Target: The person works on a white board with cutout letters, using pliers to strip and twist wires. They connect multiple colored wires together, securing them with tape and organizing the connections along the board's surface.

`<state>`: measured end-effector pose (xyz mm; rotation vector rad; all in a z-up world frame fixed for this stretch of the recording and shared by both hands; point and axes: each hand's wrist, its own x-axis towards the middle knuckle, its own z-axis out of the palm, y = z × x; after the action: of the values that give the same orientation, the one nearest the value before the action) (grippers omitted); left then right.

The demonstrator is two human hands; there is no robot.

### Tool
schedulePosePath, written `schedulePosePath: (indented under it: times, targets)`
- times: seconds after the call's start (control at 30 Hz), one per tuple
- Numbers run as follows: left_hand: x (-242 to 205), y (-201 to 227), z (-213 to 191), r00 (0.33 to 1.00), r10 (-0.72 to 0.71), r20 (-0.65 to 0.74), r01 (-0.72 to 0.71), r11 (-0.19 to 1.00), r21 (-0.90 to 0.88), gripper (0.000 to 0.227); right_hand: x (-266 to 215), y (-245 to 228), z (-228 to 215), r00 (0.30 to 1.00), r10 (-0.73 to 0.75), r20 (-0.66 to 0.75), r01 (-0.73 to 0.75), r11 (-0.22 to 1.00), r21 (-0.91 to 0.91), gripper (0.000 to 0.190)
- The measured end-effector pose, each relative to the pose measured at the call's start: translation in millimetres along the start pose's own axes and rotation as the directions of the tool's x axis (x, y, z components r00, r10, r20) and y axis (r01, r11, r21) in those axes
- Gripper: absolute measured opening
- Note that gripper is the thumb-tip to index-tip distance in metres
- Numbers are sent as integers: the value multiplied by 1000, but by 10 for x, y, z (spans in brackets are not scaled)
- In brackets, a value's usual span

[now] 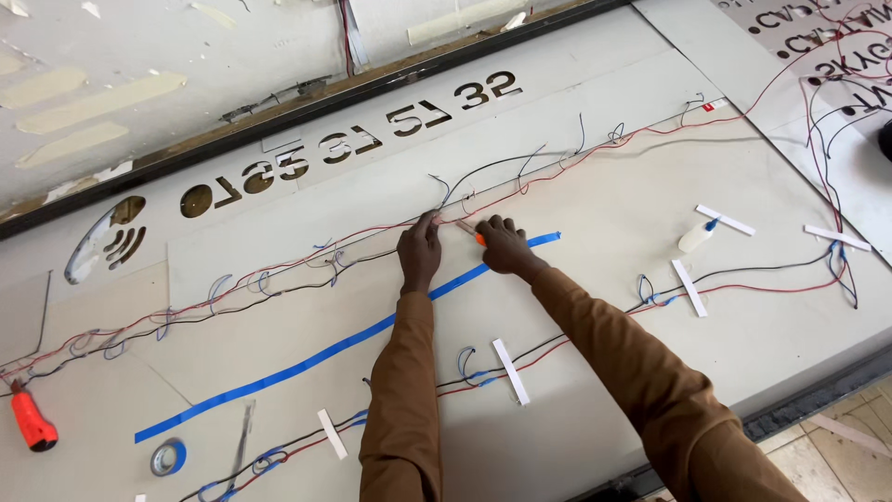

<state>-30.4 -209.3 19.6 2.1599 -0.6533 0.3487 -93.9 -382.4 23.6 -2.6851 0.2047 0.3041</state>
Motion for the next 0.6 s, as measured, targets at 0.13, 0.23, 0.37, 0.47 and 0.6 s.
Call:
schedulePosePath:
  times: [0.13, 0.23, 0.37, 0.47, 0.6]
  targets:
    - [55, -114, 155, 996, -36, -79, 29, 996, -90, 28, -139, 136, -102, 977, -116, 178, 123, 992, -27, 58]
    - [36, -85, 175, 994, -31, -106, 16, 991, -136, 27, -72, 29, -208, 940, -322, -112, 335, 813, 476, 50]
    - [27, -60, 89, 972, 77, -220, -88, 995, -41, 17, 303, -445, -275, 957, -85, -279, 266, 641, 720, 51]
    - [49, -61, 108, 948, 71, -311, -78, 997, -8, 16, 490, -672, -338, 957, 149, -249, 79, 693, 717, 61]
    - [48, -60, 128, 941, 41, -335, -58, 998, -41, 19, 738, -754, -293, 925, 208, -318, -56, 902, 429, 76]
